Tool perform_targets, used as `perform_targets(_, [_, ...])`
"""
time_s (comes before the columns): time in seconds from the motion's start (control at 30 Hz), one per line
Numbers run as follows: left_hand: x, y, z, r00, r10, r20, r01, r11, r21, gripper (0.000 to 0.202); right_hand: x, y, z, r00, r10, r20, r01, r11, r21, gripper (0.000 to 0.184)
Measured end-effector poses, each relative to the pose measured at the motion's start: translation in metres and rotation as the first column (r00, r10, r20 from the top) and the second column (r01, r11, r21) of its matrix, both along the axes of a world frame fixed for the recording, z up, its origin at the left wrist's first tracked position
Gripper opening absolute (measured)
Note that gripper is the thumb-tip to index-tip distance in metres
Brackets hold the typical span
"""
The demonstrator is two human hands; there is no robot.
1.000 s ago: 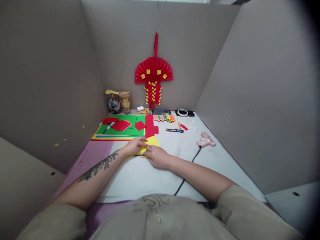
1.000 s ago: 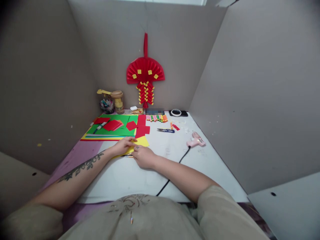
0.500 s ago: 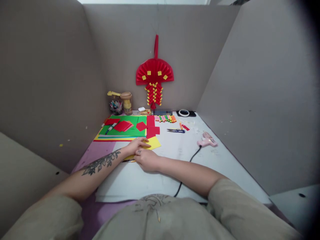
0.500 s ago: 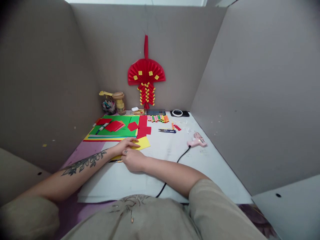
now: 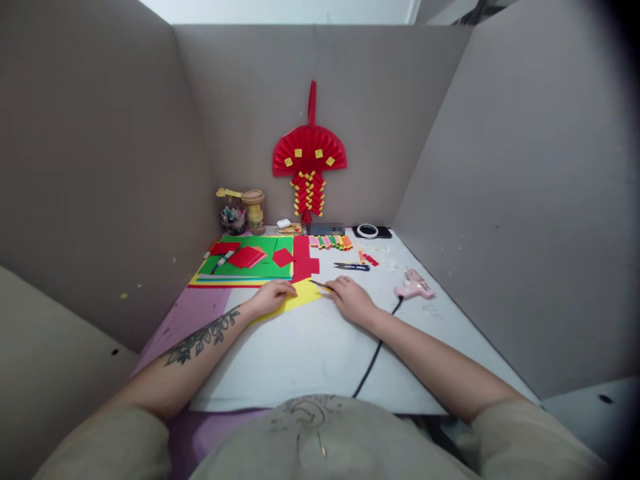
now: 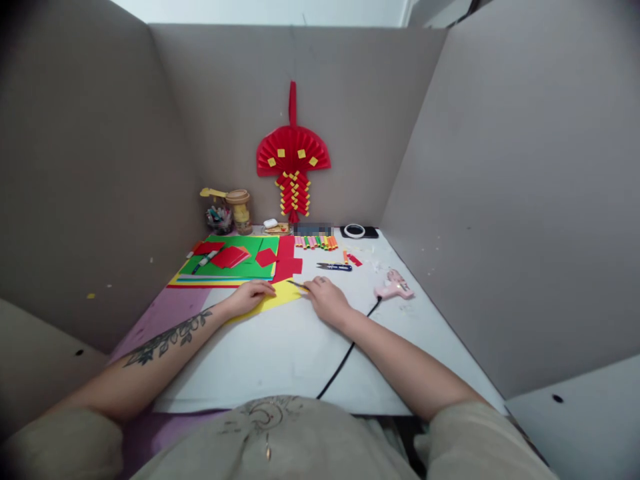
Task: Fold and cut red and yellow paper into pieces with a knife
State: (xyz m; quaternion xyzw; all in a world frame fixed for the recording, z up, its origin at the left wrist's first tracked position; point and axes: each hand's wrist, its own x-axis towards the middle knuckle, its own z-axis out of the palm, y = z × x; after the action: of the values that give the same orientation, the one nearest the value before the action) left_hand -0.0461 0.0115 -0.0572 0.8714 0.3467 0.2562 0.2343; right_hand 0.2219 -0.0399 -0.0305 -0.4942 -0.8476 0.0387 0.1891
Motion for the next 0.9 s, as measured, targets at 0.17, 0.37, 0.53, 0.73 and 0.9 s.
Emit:
perform_targets(0.17, [0.001,-0.004,0.004,1.0,0.025,-0.014,-0.025,1.0,0.006,0.034,0.011,0.01,0.0,0.982,-0.159,0.102,0.166,0.984,-0.061,0.036])
perform_targets(0.37, [0.004,-0.006,0.016,0.996,0.038,-0.085,-0.04,0.999,-0.031,0.028,-0.004,0.002,-0.004,0.997,-0.032,0.063,0.037,0.997,-0.072,0.037])
perform_targets(0.53, [0.009,-0.004,0.033,0.971,0.018,-0.24,-0.056,0.987,-0.153,0.023,0.002,0.003,-0.007,0.999,-0.035,0.036,0.038,0.996,-0.083,0.034])
perform_targets(0.73, [0.015,-0.016,0.037,0.939,0.13,-0.32,-0.154,0.987,-0.051,0.026,0.005,0.009,-0.013,0.994,-0.109,0.009,0.109,0.991,-0.073,0.042])
perform_targets(0.9, [0.01,-0.031,0.046,0.713,0.456,-0.533,-0.397,0.889,0.229,0.044,0.018,0.029,-0.018,0.966,-0.254,0.046,0.257,0.962,-0.088,0.041])
